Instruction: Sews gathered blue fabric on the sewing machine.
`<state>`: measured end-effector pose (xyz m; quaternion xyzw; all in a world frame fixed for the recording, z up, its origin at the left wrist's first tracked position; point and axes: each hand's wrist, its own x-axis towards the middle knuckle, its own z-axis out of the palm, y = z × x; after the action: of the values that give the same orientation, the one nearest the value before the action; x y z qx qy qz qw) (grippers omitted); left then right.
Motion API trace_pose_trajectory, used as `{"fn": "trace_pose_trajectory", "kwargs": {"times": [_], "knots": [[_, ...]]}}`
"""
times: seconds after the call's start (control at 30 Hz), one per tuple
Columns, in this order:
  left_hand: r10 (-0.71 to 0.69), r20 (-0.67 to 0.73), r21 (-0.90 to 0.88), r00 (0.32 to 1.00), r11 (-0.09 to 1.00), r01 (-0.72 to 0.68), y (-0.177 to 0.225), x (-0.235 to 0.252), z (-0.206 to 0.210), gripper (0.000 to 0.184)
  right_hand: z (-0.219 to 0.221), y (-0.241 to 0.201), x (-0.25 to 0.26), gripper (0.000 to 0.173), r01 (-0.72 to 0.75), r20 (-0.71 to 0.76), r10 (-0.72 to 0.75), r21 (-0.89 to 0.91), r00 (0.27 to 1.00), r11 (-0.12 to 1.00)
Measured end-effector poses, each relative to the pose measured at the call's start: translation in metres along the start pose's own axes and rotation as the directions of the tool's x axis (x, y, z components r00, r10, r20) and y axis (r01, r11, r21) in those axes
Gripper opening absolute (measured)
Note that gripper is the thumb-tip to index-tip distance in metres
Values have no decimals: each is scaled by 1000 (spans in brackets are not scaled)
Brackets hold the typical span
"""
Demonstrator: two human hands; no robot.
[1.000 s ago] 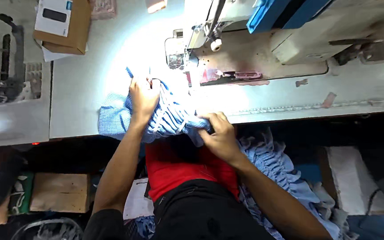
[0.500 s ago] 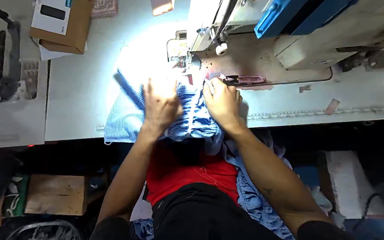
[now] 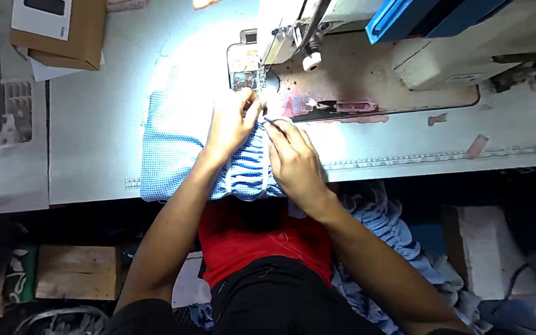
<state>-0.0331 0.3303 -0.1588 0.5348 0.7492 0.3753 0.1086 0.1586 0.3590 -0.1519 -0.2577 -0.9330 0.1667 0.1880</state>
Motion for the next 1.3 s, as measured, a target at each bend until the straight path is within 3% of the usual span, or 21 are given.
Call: {"fn": "trace_pose_trajectory", "kwargs": {"times": [0.13,0.2,0.43,0.5,0.63,1.3], "knots": [[13,-49,-97,999,995,-18,-6,2,-6,30,5,9,26,38,13,71,1,-185,997,983],[30,16,-50,999,998,-29,-9,-1,-9,38,4,12,33,36,1,78,17,-232,997,973],[-104,-44,33,994,994,105,-10,12,-4,30,7,18,37,40,31,43,-22,-210,999,977],[-77,-54,45,996,996,80,-9,15,-3,32,7,21,41,41,30,54,-18,-221,998,975],[35,-89,143,995,989,-22,-13,18,5,17,3,25,47,40,28,87,-9,-211,996,977],[-53,-141,248,989,965,87,-4,17,15,21,2,36,58,42,52,98,-29,-242,995,969]]}}
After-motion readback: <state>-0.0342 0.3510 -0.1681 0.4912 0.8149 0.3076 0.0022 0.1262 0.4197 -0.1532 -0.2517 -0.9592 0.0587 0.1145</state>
